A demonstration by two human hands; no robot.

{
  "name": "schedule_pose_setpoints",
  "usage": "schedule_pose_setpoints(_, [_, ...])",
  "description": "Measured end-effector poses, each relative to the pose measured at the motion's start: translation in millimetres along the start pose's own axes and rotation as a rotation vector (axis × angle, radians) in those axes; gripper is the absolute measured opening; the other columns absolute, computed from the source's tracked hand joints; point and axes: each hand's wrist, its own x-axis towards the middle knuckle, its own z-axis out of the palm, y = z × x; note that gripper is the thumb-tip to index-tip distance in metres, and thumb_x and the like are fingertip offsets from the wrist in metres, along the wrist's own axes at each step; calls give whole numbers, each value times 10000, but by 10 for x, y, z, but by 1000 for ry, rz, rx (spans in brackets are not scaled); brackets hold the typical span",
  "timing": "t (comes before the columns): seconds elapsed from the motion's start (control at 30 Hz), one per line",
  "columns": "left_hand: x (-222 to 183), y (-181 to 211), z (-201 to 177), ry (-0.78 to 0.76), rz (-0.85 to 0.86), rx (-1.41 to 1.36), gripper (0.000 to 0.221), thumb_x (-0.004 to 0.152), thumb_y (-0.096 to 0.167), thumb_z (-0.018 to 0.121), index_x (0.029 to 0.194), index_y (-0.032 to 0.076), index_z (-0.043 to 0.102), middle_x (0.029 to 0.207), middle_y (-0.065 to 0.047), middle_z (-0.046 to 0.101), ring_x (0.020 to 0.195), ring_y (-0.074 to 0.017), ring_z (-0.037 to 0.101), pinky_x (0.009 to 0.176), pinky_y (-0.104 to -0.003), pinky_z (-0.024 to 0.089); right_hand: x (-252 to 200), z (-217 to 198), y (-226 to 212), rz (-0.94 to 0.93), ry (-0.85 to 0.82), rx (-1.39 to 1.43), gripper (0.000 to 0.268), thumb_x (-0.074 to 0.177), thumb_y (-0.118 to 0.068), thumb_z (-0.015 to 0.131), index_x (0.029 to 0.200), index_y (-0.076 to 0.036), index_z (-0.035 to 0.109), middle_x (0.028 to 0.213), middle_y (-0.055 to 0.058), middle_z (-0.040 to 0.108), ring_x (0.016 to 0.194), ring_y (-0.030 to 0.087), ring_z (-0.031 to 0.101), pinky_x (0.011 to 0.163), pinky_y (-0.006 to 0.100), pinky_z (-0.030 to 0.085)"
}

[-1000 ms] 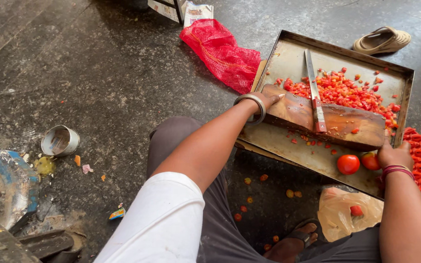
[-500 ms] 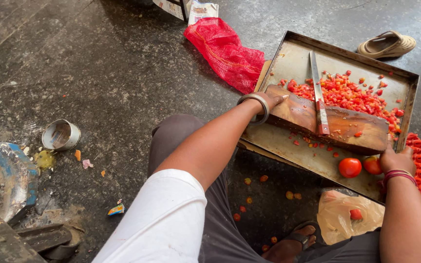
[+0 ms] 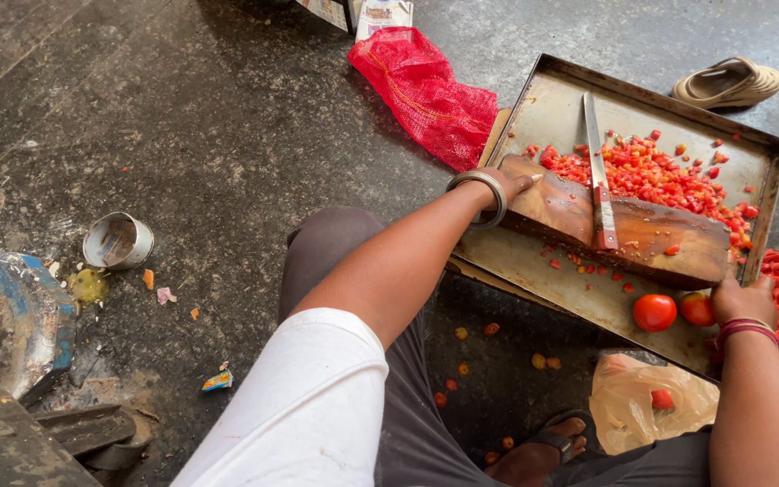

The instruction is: The person chops tomatoes on a wooden board using a knife while sitting on the floor.

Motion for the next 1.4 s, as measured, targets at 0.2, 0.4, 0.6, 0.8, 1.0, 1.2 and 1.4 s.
schedule_pose_setpoints(0.2, [-450,267,-217,189,-229,-39,1015,720,865,589,1427,136,577,1591,-304,299,1455,-454,299,1128,-545,377,152,43,85,-16,-20,51,910,1018,-787,447,1450,14,477,1357,388,544,1278,533,519,1064,560,390])
schedule_pose_setpoints(0.4, [-455,285,-242,213,-186,79,967,773,823,586,1385,76,642,1527,-227,490,1461,-398,357,1185,-477,334,359,103,223,-162,-17,209,977,1081,-817,343,1349,92,577,1319,351,594,1288,467,537,1077,507,383])
schedule_pose_setpoints(0.6, [-574,251,-217,252,-231,28,973,774,808,586,1402,65,613,1546,-240,451,1426,-383,401,1156,-474,376,416,185,191,-195,-30,342,943,1034,-820,385,1300,52,625,1240,256,659,1213,391,607,1027,464,423])
schedule_pose_setpoints(0.8, [-430,183,-244,159,-306,-5,1142,767,854,589,1524,12,437,1641,-323,222,1503,-444,299,1174,-523,353,412,202,146,-173,-15,207,969,1060,-815,394,1258,108,615,1203,334,642,1189,451,600,1004,507,432])
schedule_pose_setpoints(1.0, [250,-126,27,54,-115,-158,804,883,783,329,1581,384,359,1640,-287,237,1502,-485,287,1216,-594,236,244,67,30,-151,-79,337,981,1085,-826,382,1327,103,586,1303,290,606,1220,383,567,1025,479,415])
schedule_pose_setpoints(1.2, [456,-316,391,159,57,-162,674,928,675,252,1531,438,437,1615,-202,346,1415,-525,391,1201,-527,312,168,-65,4,-42,-233,754,919,995,-789,487,1420,22,560,1359,125,619,1126,182,613,962,360,481])
schedule_pose_setpoints(1.4, [-261,-295,390,154,-236,-607,853,839,769,471,1548,296,448,1620,-301,250,1453,-468,378,1175,-552,334,191,-92,-41,50,-262,576,921,975,-805,463,1329,26,643,1178,114,685,1000,183,632,842,355,496])
